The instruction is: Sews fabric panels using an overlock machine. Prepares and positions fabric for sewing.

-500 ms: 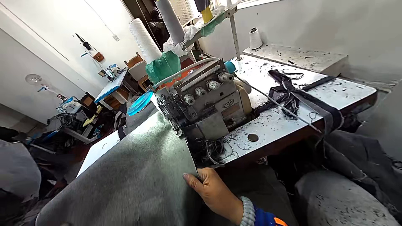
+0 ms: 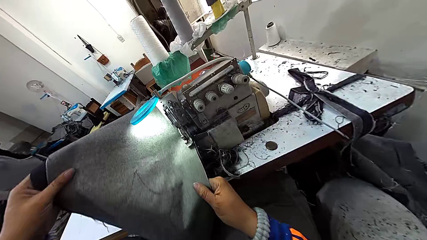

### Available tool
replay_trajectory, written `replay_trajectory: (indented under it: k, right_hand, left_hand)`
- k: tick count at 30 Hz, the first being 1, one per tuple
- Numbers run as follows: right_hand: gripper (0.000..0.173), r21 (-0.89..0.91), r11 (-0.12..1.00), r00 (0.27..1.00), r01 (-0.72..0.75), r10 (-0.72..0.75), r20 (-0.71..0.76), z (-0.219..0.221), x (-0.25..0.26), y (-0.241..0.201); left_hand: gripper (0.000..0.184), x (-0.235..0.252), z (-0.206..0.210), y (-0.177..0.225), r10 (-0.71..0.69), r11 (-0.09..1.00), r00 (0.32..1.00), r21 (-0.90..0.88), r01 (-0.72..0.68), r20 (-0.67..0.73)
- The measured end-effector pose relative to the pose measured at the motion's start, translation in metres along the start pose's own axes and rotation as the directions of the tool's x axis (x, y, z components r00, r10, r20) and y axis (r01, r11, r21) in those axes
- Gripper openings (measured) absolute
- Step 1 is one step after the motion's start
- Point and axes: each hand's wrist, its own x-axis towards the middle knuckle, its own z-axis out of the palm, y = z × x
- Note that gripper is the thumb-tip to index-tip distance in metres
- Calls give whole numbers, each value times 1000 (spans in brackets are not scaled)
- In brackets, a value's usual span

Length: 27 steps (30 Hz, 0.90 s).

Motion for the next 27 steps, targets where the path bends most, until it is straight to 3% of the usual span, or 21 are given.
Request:
replay_trajectory:
  k: [10, 12, 14, 16, 17, 18, 20, 23, 25, 27]
  right_hand:
    - [37, -71, 991, 992, 115, -119, -43, 3, -3, 7]
    - [38, -93, 986, 988, 139, -145, -57, 5, -4, 8]
    - [36, -100, 982, 982, 162, -170, -76, 5, -6, 9]
    - [37, -98, 984, 984, 151, -159, -84, 6, -10, 9]
    - [38, -89, 986, 986, 138, -146, -86, 6, -12, 8]
    - [38, -78, 989, 987, 125, -131, -89, 7, -15, 8]
    - [38, -50, 993, 988, 110, -114, -101, 9, -19, 5]
    - [37, -66, 985, 980, 161, -167, -106, 10, -21, 0]
    - [39, -160, 958, 958, 238, -258, -123, 15, -21, 2]
    - [41, -220, 933, 940, 284, -316, -129, 20, -19, 3]
  left_hand:
    - [29, 76, 26, -30, -104, 983, 995, 149, 104, -6]
    - [36, 86, 42, -39, -138, 952, 989, 267, 147, -56]
    - [52, 83, 60, -49, -58, 906, 995, 414, 89, -86]
    - [75, 51, 83, -49, 170, 853, 985, 502, -145, -3]
    - [81, 24, 99, -45, 327, 804, 944, 512, -303, 44]
    - [85, -11, 117, -39, 444, 777, 892, 457, -433, 89]
    - [92, -95, 152, -27, 530, 778, 823, 268, -568, 203]
    - [83, -181, 191, -28, 639, 678, 707, 210, -704, 305]
    - [74, -195, 204, -39, 681, 639, 692, 266, -722, 241]
    - [51, -182, 204, -43, 710, 630, 691, 319, -709, 133]
